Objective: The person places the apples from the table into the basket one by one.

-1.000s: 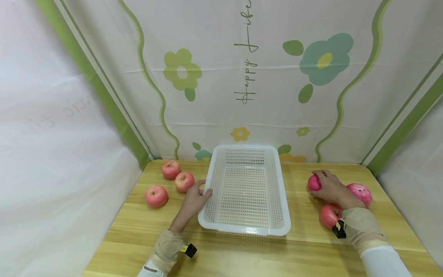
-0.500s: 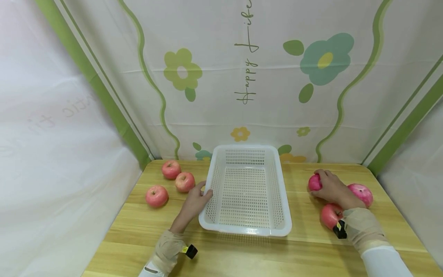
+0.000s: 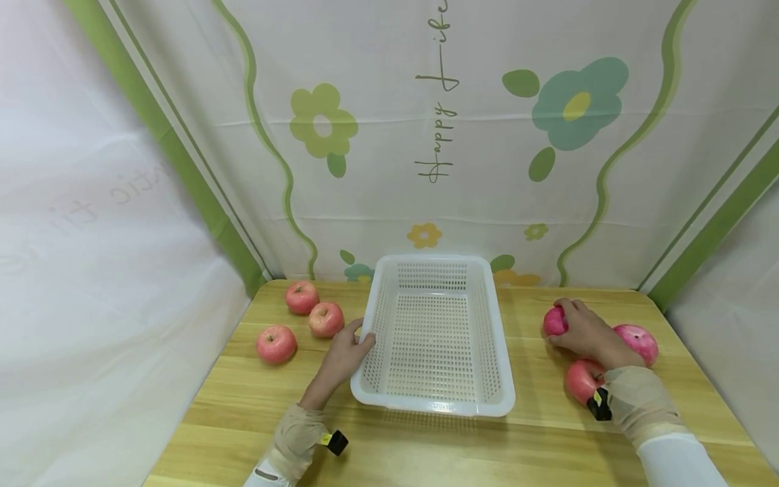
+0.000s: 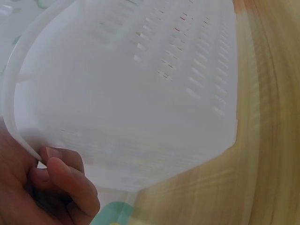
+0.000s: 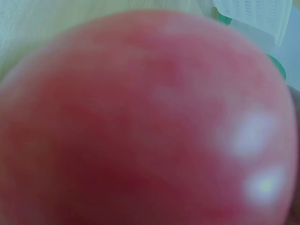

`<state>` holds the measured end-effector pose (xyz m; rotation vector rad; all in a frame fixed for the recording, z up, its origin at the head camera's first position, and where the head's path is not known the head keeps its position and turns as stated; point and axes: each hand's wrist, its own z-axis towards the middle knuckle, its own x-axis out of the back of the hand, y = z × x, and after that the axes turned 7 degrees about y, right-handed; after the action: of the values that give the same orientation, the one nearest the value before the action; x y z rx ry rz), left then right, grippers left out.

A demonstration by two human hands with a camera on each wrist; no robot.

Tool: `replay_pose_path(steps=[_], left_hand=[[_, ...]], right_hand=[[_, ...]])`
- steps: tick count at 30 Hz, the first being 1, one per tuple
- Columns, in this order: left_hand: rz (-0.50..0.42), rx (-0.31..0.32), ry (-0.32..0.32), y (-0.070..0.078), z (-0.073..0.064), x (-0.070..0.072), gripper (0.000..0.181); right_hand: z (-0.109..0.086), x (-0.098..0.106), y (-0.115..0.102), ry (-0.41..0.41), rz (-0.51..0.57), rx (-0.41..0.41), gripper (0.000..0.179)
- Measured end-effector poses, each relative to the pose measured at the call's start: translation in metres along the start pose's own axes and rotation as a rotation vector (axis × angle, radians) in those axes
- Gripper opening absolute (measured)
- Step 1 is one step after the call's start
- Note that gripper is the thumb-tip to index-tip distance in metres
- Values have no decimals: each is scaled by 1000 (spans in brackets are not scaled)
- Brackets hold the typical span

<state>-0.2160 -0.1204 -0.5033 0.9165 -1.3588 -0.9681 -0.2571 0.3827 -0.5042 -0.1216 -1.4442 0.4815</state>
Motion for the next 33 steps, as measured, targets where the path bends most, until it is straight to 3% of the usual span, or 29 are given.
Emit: replay_pose_path(steps=[16, 33], left_hand=[[-12, -54, -7, 1, 0, 0, 53], [-4, -60, -1, 0, -3, -1, 53]], right_hand=[[11, 7, -9, 3, 2, -29, 84], [29, 27, -29, 44, -15, 34, 82]])
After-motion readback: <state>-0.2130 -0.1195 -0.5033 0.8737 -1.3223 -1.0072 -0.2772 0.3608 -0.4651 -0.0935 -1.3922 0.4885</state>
